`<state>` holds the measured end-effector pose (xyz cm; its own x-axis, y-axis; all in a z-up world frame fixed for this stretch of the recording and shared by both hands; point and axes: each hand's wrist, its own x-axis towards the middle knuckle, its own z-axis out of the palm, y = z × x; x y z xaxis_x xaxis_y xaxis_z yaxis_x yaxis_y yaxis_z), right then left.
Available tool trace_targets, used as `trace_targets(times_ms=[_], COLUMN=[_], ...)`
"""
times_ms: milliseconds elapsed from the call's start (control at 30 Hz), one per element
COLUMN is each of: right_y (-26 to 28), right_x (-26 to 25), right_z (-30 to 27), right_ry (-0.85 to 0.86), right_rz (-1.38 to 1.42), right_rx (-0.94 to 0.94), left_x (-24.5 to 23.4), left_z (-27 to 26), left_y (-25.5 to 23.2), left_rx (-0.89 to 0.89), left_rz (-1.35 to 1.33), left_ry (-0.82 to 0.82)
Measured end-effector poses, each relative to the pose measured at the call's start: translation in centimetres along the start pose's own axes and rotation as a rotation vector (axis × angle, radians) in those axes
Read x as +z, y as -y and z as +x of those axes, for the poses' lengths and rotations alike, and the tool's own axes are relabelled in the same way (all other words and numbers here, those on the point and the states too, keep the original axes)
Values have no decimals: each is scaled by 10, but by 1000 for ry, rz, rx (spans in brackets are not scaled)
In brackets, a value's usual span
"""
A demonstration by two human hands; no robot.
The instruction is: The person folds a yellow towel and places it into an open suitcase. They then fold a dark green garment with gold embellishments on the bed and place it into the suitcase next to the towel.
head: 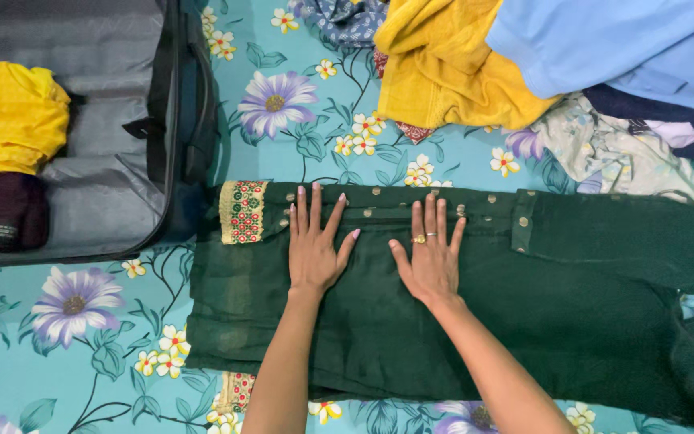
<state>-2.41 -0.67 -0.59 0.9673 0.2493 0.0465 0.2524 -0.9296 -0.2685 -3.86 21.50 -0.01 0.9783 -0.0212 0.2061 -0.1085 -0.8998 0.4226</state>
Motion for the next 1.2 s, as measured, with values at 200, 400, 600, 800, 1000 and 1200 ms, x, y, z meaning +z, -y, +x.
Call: trace_targets(times_ms=[200, 400, 600, 800, 1000, 1200], right_y=[55, 94, 129, 141, 145, 140], right_x=[17, 21, 23, 18, 9, -9], right_z=[-6, -13, -38, -71, -88, -99], right_ry=[27, 37, 3, 77, 208, 306], right_rz=[-26, -17, -6, 66, 92, 247], right_rx=[-62, -57, -116, -339, -511, -646], left_x=[-9, -20, -42, -60, -64, -115], left_z=[-12, -18, -52, -105, -161, -184], left_y=[33, 53, 84, 97, 120, 114], left_rx=[25, -4, 9, 225, 326, 362], left_rz=[103, 231, 115, 238, -81, -362], left_ry=[39, 78, -53, 137, 294, 389])
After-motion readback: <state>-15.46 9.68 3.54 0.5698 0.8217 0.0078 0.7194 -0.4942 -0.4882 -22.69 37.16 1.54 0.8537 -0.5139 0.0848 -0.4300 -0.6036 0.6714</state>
